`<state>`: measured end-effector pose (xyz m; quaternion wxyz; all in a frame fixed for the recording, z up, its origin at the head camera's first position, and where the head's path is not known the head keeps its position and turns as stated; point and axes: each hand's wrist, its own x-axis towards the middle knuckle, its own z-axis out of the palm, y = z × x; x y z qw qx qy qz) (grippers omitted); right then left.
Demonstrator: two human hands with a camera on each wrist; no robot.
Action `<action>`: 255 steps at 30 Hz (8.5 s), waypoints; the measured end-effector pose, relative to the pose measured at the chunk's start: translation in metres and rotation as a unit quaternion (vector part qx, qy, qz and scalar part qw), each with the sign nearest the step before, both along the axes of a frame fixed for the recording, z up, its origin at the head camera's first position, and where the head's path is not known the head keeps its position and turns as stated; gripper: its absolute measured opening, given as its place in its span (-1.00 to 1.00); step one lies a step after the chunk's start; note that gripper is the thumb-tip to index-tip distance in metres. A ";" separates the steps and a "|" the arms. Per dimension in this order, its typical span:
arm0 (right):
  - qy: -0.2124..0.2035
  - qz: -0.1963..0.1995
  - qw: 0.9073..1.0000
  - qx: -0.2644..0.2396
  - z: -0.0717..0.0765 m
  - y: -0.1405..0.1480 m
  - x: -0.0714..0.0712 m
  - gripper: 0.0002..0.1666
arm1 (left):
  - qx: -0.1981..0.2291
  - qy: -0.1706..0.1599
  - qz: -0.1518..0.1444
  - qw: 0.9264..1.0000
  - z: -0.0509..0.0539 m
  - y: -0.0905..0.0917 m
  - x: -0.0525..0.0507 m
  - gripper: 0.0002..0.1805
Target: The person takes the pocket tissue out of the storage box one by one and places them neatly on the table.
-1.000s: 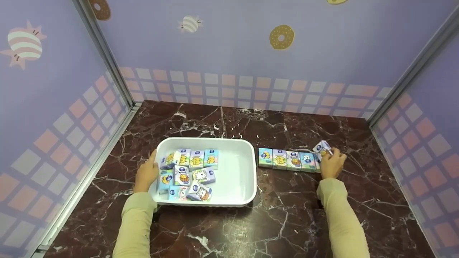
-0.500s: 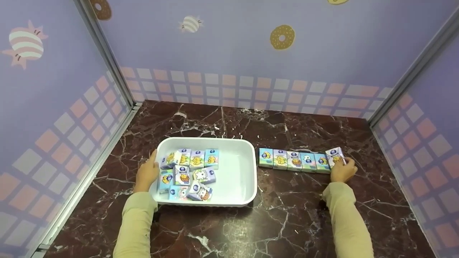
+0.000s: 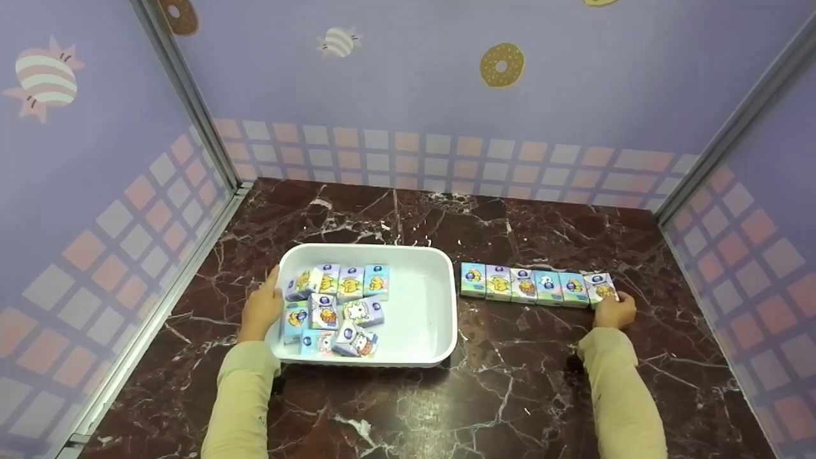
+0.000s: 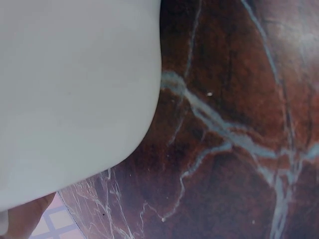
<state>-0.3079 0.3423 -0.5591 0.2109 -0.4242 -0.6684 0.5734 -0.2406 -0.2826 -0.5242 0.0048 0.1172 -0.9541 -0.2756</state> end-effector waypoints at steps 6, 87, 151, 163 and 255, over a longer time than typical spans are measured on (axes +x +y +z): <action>-0.007 0.010 1.000 0.018 -0.002 -0.001 0.004 -0.52 | -0.001 0.014 -0.001 1.000 0.000 0.000 0.000 -0.44; 0.131 0.592 0.792 0.072 0.094 -0.272 0.033 -0.51 | 0.000 0.017 0.001 1.000 -0.004 -0.002 -0.001 -0.43; -0.075 0.666 0.736 -0.100 0.027 -0.349 0.083 -0.58 | -0.002 0.009 -0.001 1.000 0.000 -0.001 0.001 -0.44; -0.082 0.659 0.746 -0.049 0.027 -0.351 0.084 -0.56 | -0.001 0.005 0.000 1.000 0.000 0.000 0.000 -0.43; -0.068 0.415 0.905 -0.064 0.007 -0.190 0.045 -0.32 | 0.005 0.012 0.000 1.000 -0.001 -0.001 0.000 -0.43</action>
